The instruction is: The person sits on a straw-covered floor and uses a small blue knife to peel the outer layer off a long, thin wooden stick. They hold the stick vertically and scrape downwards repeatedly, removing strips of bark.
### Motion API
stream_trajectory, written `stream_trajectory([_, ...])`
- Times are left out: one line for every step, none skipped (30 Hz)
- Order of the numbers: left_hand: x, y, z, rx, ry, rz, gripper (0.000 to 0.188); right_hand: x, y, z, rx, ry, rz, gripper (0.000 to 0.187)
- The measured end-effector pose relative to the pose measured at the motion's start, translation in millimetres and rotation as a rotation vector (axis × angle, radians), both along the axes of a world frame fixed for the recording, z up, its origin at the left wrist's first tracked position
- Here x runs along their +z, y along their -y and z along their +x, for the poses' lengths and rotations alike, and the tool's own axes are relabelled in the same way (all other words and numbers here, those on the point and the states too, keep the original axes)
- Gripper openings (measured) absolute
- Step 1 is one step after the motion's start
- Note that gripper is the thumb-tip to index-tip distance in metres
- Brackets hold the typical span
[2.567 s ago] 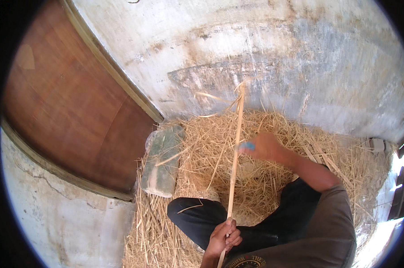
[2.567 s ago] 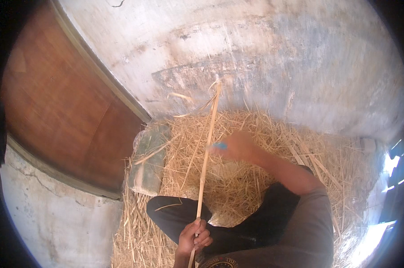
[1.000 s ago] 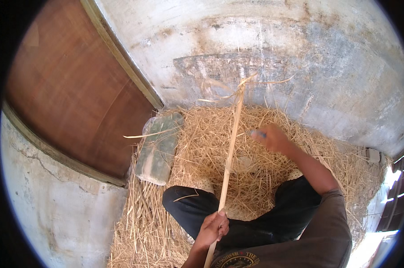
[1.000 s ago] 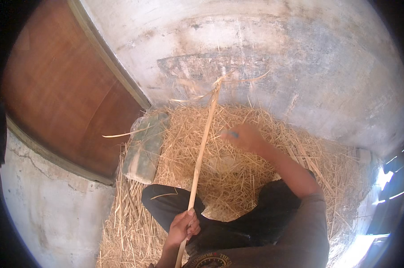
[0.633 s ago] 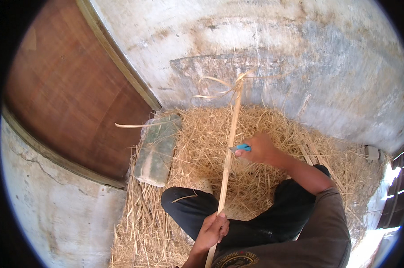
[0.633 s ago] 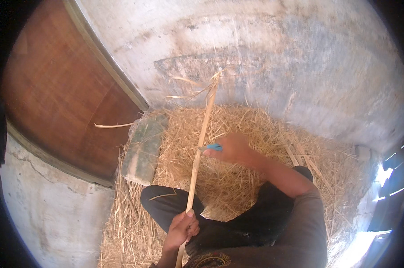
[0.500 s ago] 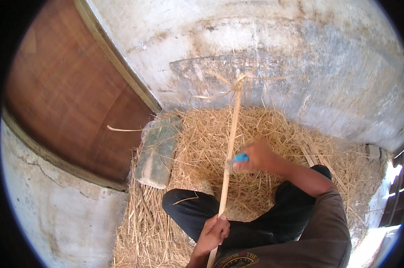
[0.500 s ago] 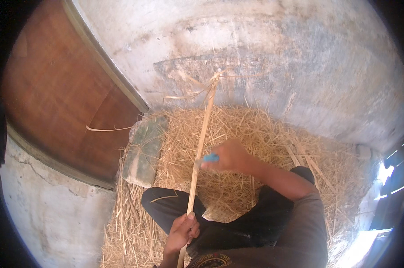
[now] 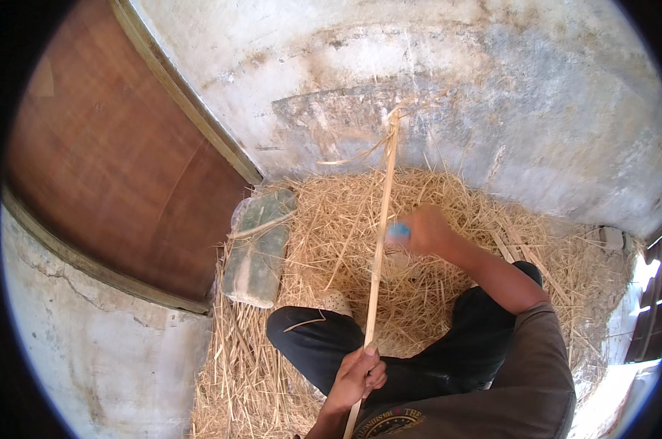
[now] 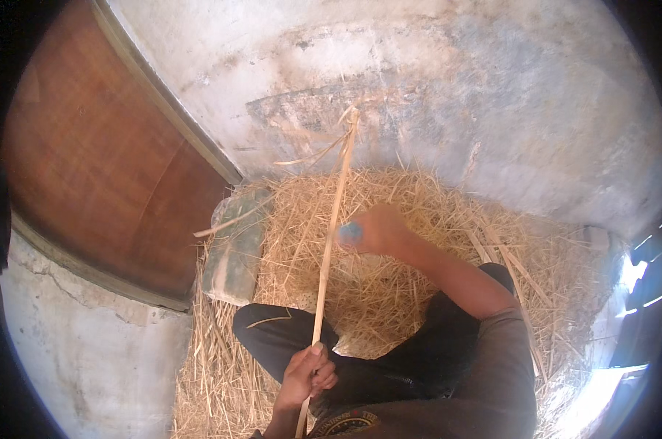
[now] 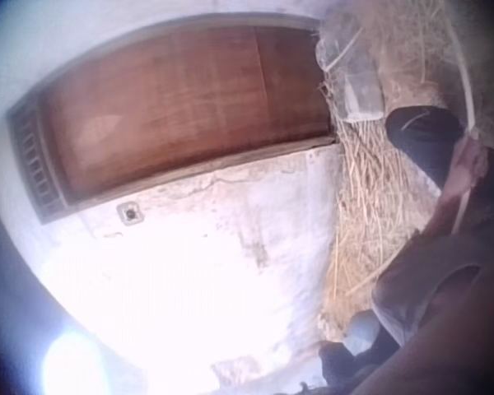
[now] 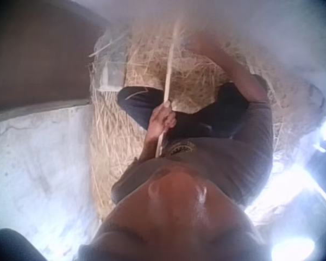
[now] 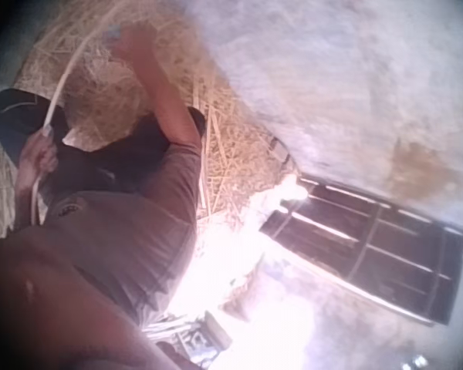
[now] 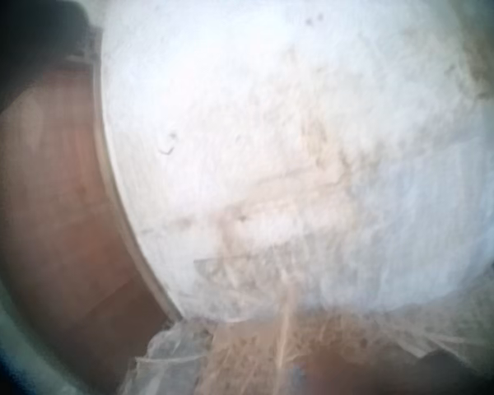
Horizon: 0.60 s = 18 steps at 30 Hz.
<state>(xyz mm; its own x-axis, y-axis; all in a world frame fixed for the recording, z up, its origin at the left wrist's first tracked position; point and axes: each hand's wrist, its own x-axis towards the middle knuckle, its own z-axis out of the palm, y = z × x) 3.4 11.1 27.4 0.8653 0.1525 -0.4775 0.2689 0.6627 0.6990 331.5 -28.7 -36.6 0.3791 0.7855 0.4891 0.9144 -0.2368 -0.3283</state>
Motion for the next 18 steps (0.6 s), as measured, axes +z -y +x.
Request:
stream_trajectory([-0.5, 1.7, -2.7, 0.007, 0.004, -0.022, 0.032, 4.4, 0.0, 34.2, -0.195, -0.186, -0.056, 0.075])
stream_trajectory([-2.3, 2.1, -6.9, -0.028, 0.011, -0.027, 0.032, 10.2, 7.0, 65.8, -0.406, -0.380, -0.107, 0.078])
stream_trajectory([-4.2, 6.5, -8.3, -0.045, 0.025, -0.029, 0.032, 18.3, 9.2, 69.7, -0.400, -0.372, -0.167, 0.078])
stream_trajectory([-5.0, 7.8, -8.4, -0.063, 0.040, -0.030, 0.032, 26.7, 12.9, 72.6, -0.394, -0.363, -0.226, 0.079])
stream_trajectory([-4.0, 5.2, -8.1, -0.047, 0.033, 0.005, 0.032, 35.5, 15.6, 73.2, -0.388, -0.353, -0.285, 0.080])
stream_trajectory([-1.4, 4.9, -7.2, -0.034, 0.026, 0.022, 0.032, 37.0, 19.4, 54.7, -0.282, -0.310, -0.157, 0.081])
stream_trajectory([-0.4, 6.3, -8.5, -0.021, 0.007, 0.038, 0.032, 23.4, 20.6, 35.6, -0.214, -0.266, -0.211, 0.081])
stream_trajectory([-2.3, 3.3, -7.9, -0.036, 0.036, 0.073, 0.032, 17.2, 16.2, 25.0, -0.137, -0.208, -0.250, 0.081])
stream_trajectory([-1.5, 2.7, -8.8, -0.054, 0.009, 0.156, 0.031, 18.6, 15.6, 15.9, -0.092, -0.171, -0.221, 0.080])
stream_trajectory([-0.5, 2.9, -9.5, -0.071, -0.017, 0.240, 0.031, 24.0, 17.1, 7.6, -0.047, -0.134, -0.192, 0.079])
stream_trajectory([0.6, 2.2, -10.0, -0.088, -0.044, 0.323, 0.031, 27.3, 16.0, 3.3, -0.002, -0.097, -0.162, 0.079])
stream_trajectory([1.3, 1.9, -9.0, -0.102, -0.057, 0.399, 0.032, 25.9, 15.0, 4.8, 0.007, -0.074, -0.113, 0.075])
stream_trajectory([2.6, 0.9, -7.0, -0.116, -0.069, 0.476, 0.034, 23.0, 12.2, 8.8, 0.016, -0.051, -0.065, 0.072])
stream_trajectory([3.3, 0.1, -6.3, -0.129, -0.081, 0.552, 0.035, 19.6, 10.7, 11.3, 0.026, -0.028, -0.017, 0.069])
stream_trajectory([4.5, -0.8, -4.9, -0.142, -0.077, 0.562, 0.034, 20.7, 10.5, 14.5, 0.004, -0.029, -0.044, 0.072])
stream_trajectory([6.0, -1.7, -4.3, -0.154, -0.074, 0.572, 0.034, 21.8, 10.9, 17.7, -0.018, -0.030, -0.071, 0.074])
stream_trajectory([6.9, -2.0, -3.8, -0.166, -0.071, 0.582, 0.033, 22.1, 11.1, 21.5, -0.040, -0.031, -0.099, 0.077])
stream_trajectory([4.0, 0.0, -5.1, -0.144, -0.070, 0.561, 0.033, 21.2, 10.0, 35.1, -0.111, -0.041, -0.102, 0.077])
